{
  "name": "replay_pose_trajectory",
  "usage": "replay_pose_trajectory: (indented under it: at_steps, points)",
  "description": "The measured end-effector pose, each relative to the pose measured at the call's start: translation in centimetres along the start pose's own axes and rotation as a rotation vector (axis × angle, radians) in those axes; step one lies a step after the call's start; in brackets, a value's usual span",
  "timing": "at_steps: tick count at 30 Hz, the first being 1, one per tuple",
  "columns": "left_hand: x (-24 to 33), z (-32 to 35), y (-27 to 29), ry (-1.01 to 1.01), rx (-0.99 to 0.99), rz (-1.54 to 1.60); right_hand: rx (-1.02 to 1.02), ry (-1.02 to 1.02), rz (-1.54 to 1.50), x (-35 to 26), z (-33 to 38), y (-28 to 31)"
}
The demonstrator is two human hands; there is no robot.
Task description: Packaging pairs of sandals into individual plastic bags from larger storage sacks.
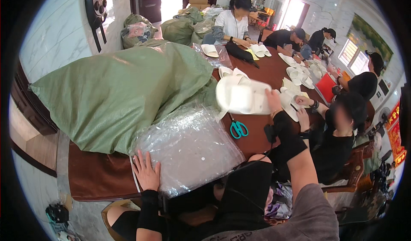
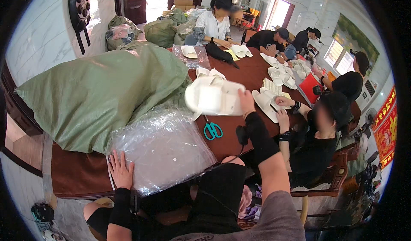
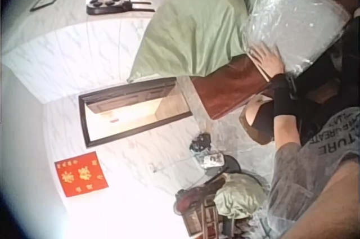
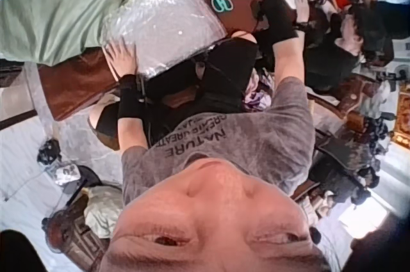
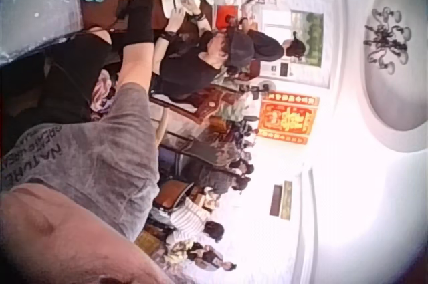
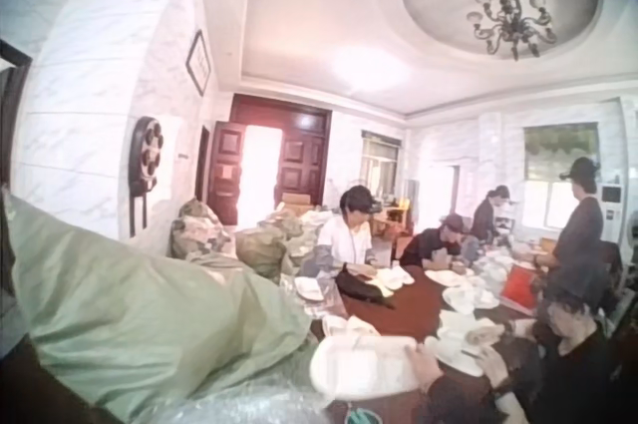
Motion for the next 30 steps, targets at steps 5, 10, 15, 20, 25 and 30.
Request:
replay_pose_trajectory:
  at_steps: [5,10,15,20,25,30]
  points:
    - [0.7,-0.2,-0.5,-0.018,-0.014,-0.001,0.327,-0.189,0.020,3.8,-3.7,2.6]
    - [0.4,-0.5,-0.1,0.002,-0.026,-0.021,-0.024,0.504,0.389,-4.1,0.1,-10.4]
    - [0.1,-0.5,0.4,-0.025,0.000,-0.022,-0.505,0.676,0.012,-16.2,7.5,-24.1]
    - [-0.2,-0.5,0.5,0.020,-0.060,0.004,-0.874,0.392,0.486,-18.1,10.6,-32.8]
    - [0.5,-0.8,0.6,0.013,-0.079,0.035,-0.808,0.370,0.421,-16.8,8.3,-36.4]
    - [-0.4,-0.6,1.2,0.040,-0.091,0.012,-0.513,-0.420,-1.696,-19.8,7.2,-40.3]
Point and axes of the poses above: each hand's wrist, its own z-axis away from the middle knuckle, its own y-axis out of the back of the hand, x = y × z, the point moved 6 cm from there along -z, towards the middle knuckle, and after that the axes turned 9 degrees about y, right-handed, at the moved point
